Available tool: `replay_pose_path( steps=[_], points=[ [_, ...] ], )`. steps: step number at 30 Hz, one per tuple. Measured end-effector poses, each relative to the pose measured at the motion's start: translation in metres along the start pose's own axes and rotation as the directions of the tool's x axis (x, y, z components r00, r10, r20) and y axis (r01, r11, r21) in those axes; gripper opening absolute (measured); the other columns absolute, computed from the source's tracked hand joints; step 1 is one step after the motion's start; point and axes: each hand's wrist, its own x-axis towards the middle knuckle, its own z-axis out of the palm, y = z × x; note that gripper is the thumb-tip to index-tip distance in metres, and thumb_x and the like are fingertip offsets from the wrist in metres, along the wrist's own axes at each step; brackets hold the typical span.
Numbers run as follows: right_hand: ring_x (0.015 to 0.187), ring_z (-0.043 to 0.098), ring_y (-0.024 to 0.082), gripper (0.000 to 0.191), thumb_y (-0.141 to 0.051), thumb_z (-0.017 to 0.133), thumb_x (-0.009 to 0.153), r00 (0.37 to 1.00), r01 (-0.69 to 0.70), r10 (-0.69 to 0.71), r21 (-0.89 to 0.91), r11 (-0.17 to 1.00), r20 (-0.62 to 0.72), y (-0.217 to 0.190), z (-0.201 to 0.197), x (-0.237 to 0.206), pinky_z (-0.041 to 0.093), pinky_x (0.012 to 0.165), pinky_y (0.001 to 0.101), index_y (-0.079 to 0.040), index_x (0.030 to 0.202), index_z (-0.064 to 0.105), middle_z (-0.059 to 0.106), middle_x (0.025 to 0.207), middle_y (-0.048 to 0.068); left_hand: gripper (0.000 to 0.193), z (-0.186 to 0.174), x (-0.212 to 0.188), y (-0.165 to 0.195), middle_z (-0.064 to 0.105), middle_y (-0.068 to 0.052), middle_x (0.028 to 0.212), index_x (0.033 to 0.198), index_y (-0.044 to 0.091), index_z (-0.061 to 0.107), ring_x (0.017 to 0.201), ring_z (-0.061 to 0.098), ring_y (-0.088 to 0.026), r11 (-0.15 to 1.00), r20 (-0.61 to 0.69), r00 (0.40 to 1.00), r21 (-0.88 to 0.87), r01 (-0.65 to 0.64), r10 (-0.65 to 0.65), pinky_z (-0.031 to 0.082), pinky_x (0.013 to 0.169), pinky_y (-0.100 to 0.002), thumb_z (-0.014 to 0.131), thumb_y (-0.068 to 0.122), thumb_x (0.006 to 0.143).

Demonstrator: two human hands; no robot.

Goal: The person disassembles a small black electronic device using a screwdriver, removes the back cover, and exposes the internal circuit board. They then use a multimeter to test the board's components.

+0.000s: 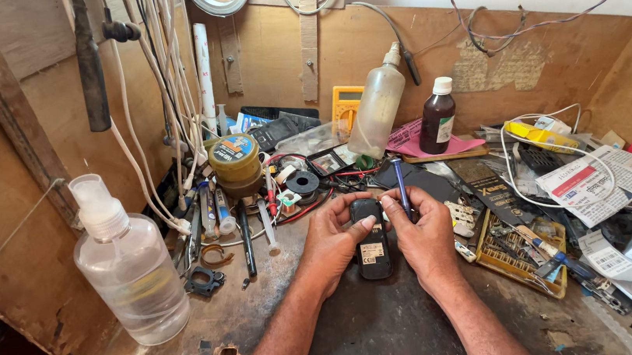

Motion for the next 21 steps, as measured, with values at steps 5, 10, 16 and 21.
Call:
replay_pose_path(
  steps=[5,10,16,21],
  points=[
    [0.065,0.057,0.004,0.015,-0.017,0.07,0.096,1.0,-0.007,0.007,0.026,1.0,0.007,0.002,-0.001,0.001,0.046,0.058,0.0219,-0.002,0.098,0.074,0.067,0.077,-0.003,0.04,-0.001,0.001,-0.003,0.074,-0.013,0.117,0.13,-0.004,0.061,0.102,0.071,-0.014,1.0,-0.004,1.0,-0.002,0.002,-0.002,0.057,0.087,-0.027,0.064,-0.008,0.09],
    [0.062,0.048,0.003,0.016,-0.018,0.072,0.097,0.999,-0.032,0.03,0.058,0.998,0.03,0.01,0.0,0.002,0.037,0.052,0.0224,-0.002,0.098,0.074,0.063,0.077,-0.004,0.041,0.0,0.003,-0.008,0.073,-0.013,0.119,0.13,-0.004,0.061,0.103,0.069,-0.014,0.996,-0.009,0.999,0.074,-0.045,0.046,0.057,0.087,-0.027,0.065,-0.008,0.09],
    [0.049,0.04,0.004,0.016,-0.019,0.07,0.098,0.991,-0.09,0.103,0.158,0.983,-0.081,0.008,-0.003,0.003,0.028,0.041,0.0229,-0.004,0.099,0.072,0.057,0.068,-0.003,0.04,0.001,0.002,-0.006,0.074,-0.013,0.115,0.131,-0.003,0.06,0.1,0.072,-0.015,0.996,0.016,0.999,0.071,-0.045,0.044,0.059,0.086,-0.028,0.064,-0.006,0.091],
    [0.05,0.041,0.002,0.023,-0.023,0.061,0.101,0.984,-0.139,0.171,0.383,0.913,-0.049,0.003,-0.009,0.001,0.034,0.039,0.0209,-0.004,0.11,0.069,0.053,0.072,-0.004,0.04,0.009,-0.002,0.006,0.075,-0.013,0.112,0.13,-0.001,0.058,0.097,0.072,-0.016,0.997,-0.015,1.0,0.079,-0.013,0.014,0.059,0.084,-0.03,0.065,-0.006,0.091]
  ],
)
